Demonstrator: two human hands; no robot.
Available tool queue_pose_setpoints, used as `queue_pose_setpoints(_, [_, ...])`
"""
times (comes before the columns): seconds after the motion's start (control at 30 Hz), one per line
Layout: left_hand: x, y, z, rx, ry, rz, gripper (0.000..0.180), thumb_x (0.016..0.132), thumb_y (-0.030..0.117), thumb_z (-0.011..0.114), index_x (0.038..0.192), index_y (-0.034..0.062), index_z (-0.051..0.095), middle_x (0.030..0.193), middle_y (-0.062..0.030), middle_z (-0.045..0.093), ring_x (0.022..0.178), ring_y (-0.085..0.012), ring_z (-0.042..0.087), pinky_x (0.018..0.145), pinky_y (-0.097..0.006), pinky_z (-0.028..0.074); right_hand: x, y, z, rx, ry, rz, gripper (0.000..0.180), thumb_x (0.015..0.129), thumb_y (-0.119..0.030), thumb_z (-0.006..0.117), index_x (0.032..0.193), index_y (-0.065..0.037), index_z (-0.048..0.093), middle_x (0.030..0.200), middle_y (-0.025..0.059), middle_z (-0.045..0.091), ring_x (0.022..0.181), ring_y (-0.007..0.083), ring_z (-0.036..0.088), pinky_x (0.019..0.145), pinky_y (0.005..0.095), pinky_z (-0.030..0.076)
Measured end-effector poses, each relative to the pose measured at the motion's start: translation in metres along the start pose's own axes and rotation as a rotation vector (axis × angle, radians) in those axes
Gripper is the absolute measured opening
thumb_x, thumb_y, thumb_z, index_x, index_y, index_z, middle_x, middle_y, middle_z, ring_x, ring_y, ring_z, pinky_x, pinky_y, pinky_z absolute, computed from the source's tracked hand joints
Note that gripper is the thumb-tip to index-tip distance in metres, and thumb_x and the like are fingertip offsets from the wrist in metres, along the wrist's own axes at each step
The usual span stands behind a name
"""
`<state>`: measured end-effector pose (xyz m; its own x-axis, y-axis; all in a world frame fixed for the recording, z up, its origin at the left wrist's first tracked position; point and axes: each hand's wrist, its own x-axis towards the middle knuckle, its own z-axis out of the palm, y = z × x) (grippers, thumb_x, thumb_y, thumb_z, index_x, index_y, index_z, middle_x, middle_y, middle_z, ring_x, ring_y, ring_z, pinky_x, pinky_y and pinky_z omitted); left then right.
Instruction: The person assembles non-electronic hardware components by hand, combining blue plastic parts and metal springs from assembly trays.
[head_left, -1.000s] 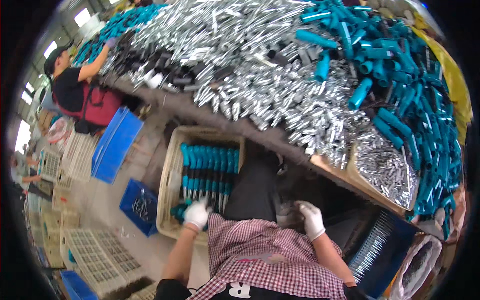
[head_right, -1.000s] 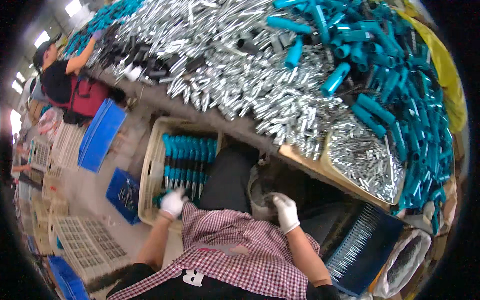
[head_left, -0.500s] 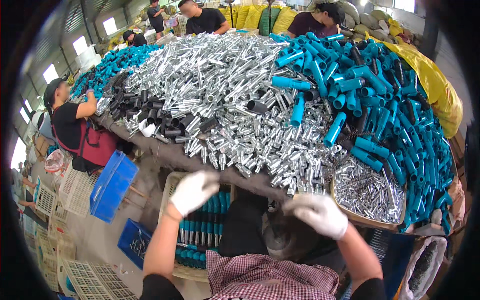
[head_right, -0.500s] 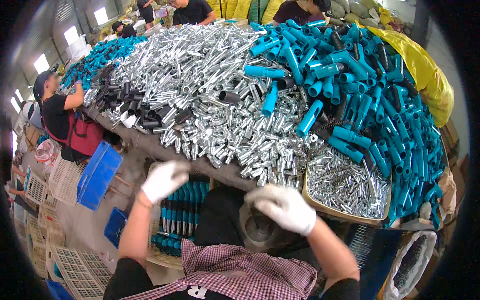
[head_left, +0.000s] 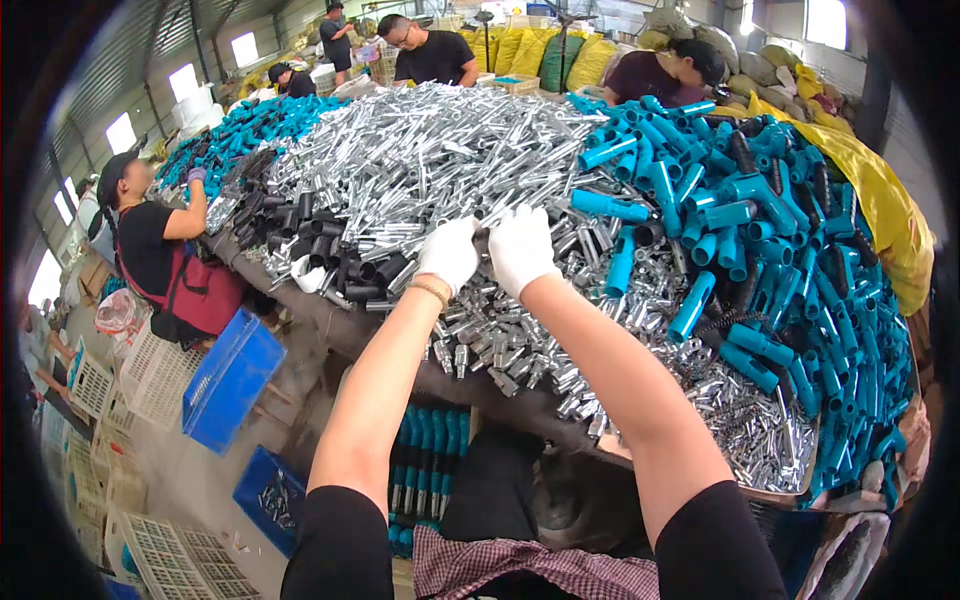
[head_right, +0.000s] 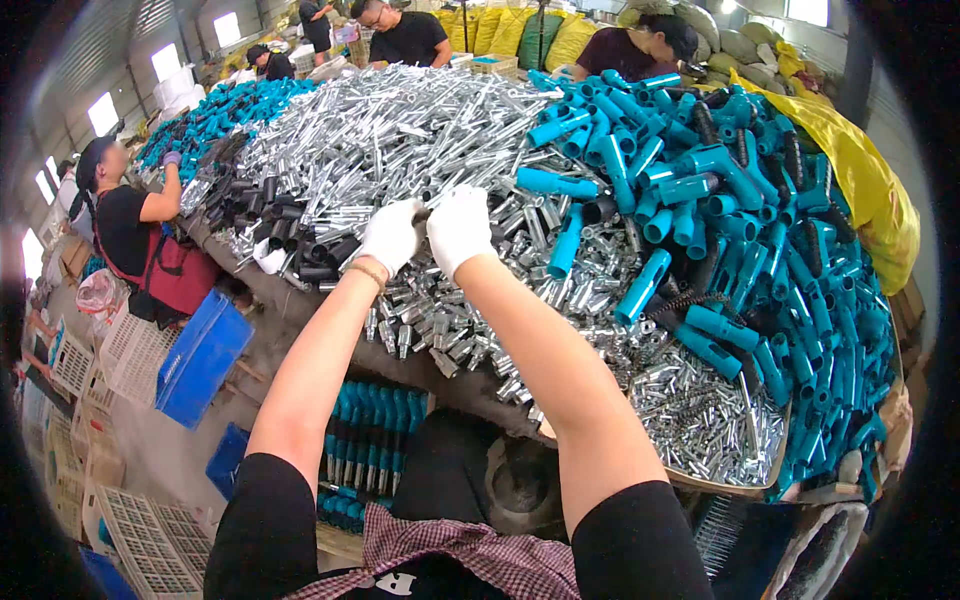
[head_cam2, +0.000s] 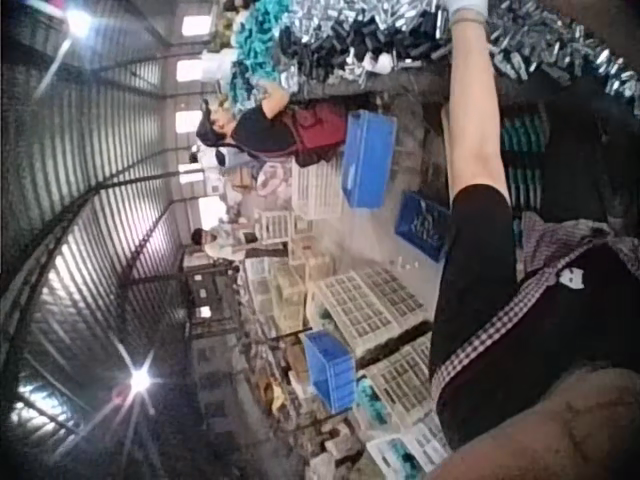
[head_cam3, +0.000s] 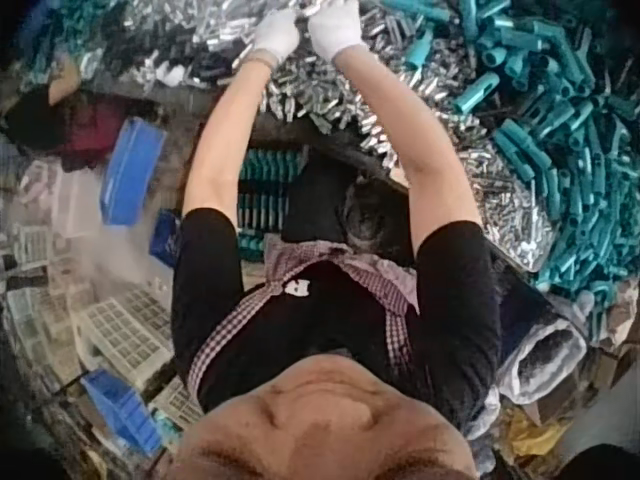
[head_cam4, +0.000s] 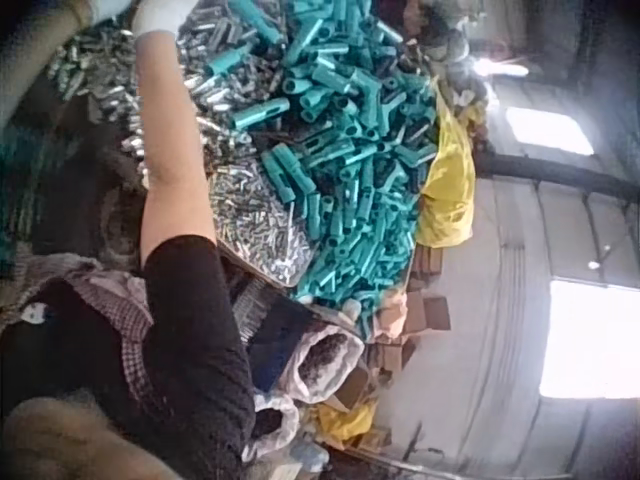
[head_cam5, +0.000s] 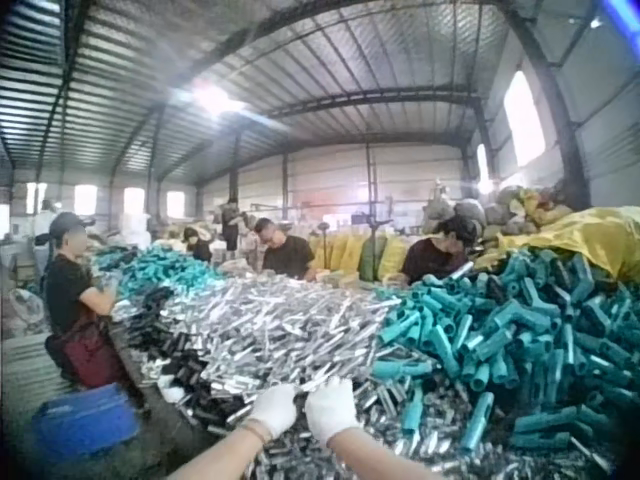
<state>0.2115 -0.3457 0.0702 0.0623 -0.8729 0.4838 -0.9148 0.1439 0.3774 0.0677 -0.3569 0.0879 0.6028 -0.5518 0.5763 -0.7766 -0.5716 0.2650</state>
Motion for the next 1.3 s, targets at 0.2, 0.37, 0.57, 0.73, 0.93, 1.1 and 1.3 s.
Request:
queue_pose_setpoints(0.2, [0.000, -0.006, -0.027, -0.067, 0.058, 0.059, 0.018, 0.088, 0.018, 0.060, 0.096, 0.0069, 0.071, 0.096, -0.0178, 0.068, 0.095, -0.0346, 0.064, 0.086, -0.041, 0.050, 0.001, 0.008, -0.034, 0.084, -0.109, 0.028, 0.027, 0.070, -0.036, 0.071, 0.083, -0.013, 0.074, 0.091, 0.0119, 0.066, 0.092, 0.0290, 0.060, 0.080, 0.0428, 0.043])
queue_pose_setpoints(0.37, [-0.022, 0.003, -0.070, -0.314, 0.368, -0.118, 0.024, 0.089, 0.023, 0.063, 0.095, 0.0018, 0.071, 0.096, -0.0207, 0.070, 0.091, -0.0346, 0.068, 0.082, -0.040, 0.051, -0.029, 0.071, -0.062, 0.688, 0.182, 0.404, 0.034, 0.072, -0.035, 0.070, 0.083, -0.004, 0.072, 0.087, 0.0146, 0.066, 0.084, 0.0289, 0.064, 0.075, 0.0398, 0.050])
queue_pose_setpoints(0.57, [-0.131, 0.057, -0.112, -1.023, 0.351, -0.321, 0.025, 0.098, 0.025, 0.058, 0.100, 0.0008, 0.063, 0.073, 0.0002, 0.057, 0.055, -0.0047, 0.047, 0.045, -0.020, 0.036, -0.154, 0.062, -0.127, 1.880, 0.097, 0.822, 0.024, 0.091, -0.015, 0.060, 0.109, 0.001, 0.058, 0.084, 0.0052, 0.062, 0.072, 0.0122, 0.058, 0.066, 0.0267, 0.049])
queue_pose_setpoints(0.73, [-0.239, 0.118, -0.105, -1.138, 0.087, -0.423, 0.034, 0.096, 0.034, 0.062, 0.093, -0.0002, 0.059, 0.069, -0.0017, 0.053, 0.051, -0.0068, 0.045, 0.042, -0.021, 0.033, -0.286, -0.002, -0.160, 2.340, 0.033, 1.106, 0.030, 0.091, -0.013, 0.059, 0.116, 0.001, 0.049, 0.106, 0.0149, 0.063, 0.095, 0.0242, 0.066, 0.086, 0.0403, 0.056])
queue_pose_setpoints(0.93, [-0.287, 0.143, -0.084, -1.216, -0.039, -0.528, 0.033, 0.096, 0.031, 0.063, 0.092, -0.0009, 0.059, 0.068, -0.0017, 0.052, 0.051, -0.0080, 0.046, 0.042, -0.021, 0.035, -0.362, -0.028, -0.173, 2.427, 0.077, 1.258, 0.040, 0.088, -0.019, 0.068, 0.119, -0.001, 0.050, 0.113, 0.0167, 0.063, 0.103, 0.0270, 0.065, 0.091, 0.0439, 0.056])
queue_pose_setpoints(1.1, [-0.292, 0.165, -0.076, -1.152, -0.308, -0.564, 0.026, 0.095, 0.024, 0.064, 0.092, -0.0019, 0.063, 0.069, -0.0028, 0.058, 0.054, -0.0070, 0.050, 0.045, -0.021, 0.040, -0.391, -0.035, -0.189, 2.359, 0.000, 1.256, 0.044, 0.089, -0.020, 0.068, 0.121, 0.003, 0.049, 0.113, 0.0195, 0.063, 0.101, 0.0275, 0.067, 0.088, 0.0379, 0.057])
queue_pose_setpoints(1.3, [-0.310, 0.197, -0.067, -1.066, -0.531, -0.430, 0.037, 0.091, 0.033, 0.068, 0.088, -0.0037, 0.065, 0.062, -0.0016, 0.054, 0.051, -0.0070, 0.047, 0.046, -0.021, 0.037, -0.405, -0.030, -0.203, 2.121, -0.498, 1.044, 0.056, 0.089, -0.044, 0.068, 0.115, 0.005, 0.059, 0.089, 0.0107, 0.066, 0.069, 0.0149, 0.065, 0.062, 0.0268, 0.054])
